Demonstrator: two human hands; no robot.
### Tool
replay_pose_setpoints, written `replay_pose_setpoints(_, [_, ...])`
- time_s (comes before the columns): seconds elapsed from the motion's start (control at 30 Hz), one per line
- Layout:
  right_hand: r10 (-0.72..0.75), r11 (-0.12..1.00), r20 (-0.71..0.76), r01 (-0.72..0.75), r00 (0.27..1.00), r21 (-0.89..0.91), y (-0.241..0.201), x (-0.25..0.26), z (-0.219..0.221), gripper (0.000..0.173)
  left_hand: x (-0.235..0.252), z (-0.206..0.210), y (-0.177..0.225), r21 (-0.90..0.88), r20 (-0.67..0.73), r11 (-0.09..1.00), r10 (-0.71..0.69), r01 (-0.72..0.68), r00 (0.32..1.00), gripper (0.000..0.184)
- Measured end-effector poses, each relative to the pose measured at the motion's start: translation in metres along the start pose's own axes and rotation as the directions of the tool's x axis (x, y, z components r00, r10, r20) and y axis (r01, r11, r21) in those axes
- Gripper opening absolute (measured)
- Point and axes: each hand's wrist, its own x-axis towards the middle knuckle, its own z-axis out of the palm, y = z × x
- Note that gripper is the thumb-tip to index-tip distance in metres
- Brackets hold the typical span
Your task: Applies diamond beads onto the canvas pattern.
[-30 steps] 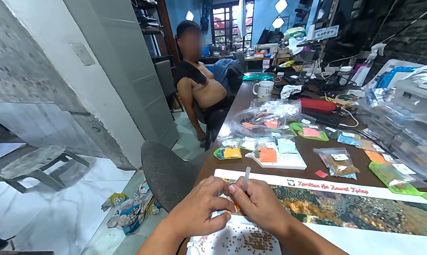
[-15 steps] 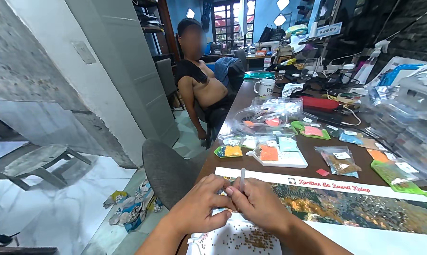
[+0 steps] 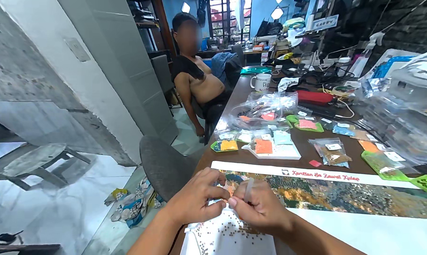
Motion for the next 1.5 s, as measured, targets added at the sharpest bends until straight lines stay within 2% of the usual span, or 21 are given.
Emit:
replay_pose_setpoints(0.23, [-0.023, 1.000, 0.020, 0.023, 1.000, -0.014, -0.0026, 0.0000, 0.0023, 0.040, 0.0003, -0.0010, 0.0001, 0.000, 0.008, 1.000, -0.004, 0.004, 1.000, 0.042])
replay_pose_setpoints(0.93, [0.003, 1.000, 0.052, -0.002, 0.999, -0.030, -0.0016, -0.0020, 0.0023, 0.041, -0.0005, 0.0010, -0.0016, -0.007, -0.009, 1.000, 0.000, 0.000, 1.000, 0.037])
replay_pose_setpoints(1.33, [-0.030, 0.998, 0.072, 0.034, 0.997, -0.056, -0.0008, -0.0014, 0.0030, 0.042, 0.0011, -0.0004, 0.0000, -0.004, -0.004, 1.000, 0.011, -0.011, 1.000, 0.039])
replay_pose_setpoints(1.5, [0.030, 0.999, 0.039, -0.029, 0.999, -0.019, -0.0005, 0.0003, 0.0013, 0.041, 0.0012, -0.0009, -0.0004, 0.000, -0.006, 1.000, 0.007, -0.007, 1.000, 0.037])
